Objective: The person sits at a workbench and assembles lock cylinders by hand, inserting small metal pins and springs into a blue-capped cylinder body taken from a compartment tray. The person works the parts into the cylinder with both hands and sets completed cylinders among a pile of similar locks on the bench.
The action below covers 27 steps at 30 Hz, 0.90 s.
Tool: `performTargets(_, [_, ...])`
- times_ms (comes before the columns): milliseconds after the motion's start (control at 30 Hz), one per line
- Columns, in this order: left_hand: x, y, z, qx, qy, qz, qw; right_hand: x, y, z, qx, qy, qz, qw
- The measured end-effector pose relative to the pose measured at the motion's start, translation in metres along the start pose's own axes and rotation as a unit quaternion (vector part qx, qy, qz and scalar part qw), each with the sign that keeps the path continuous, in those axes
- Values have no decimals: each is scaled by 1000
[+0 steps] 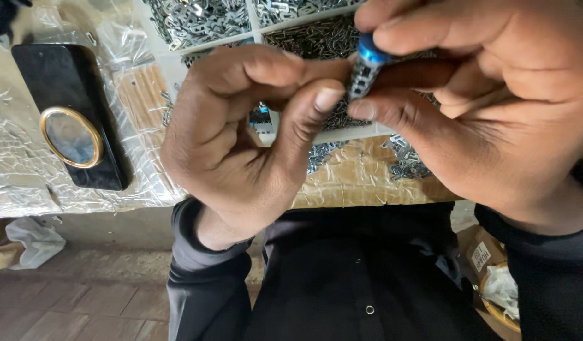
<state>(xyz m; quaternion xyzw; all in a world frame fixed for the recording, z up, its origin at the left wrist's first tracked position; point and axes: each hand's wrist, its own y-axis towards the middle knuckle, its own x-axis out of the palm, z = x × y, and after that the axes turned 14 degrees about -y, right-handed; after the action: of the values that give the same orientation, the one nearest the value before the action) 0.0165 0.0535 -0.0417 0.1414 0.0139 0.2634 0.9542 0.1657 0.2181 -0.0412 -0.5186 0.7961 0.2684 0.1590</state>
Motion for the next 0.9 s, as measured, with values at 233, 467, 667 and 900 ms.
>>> performTargets(233, [-3,-15,-5,4,30,7,1000,-2,-5,2,-7,10,-22,1000])
performTargets(467, [-1,15,-5,89,107,-18,990,0,-1,4,-14,-4,4,1000])
performTargets(667, [5,16,3,75,372,-112,918,4,-6,-14,227,89,38,969])
performTargets(900, [-7,8,-2,55,183,-40,981,1,-8,-4,41,-49,18,998])
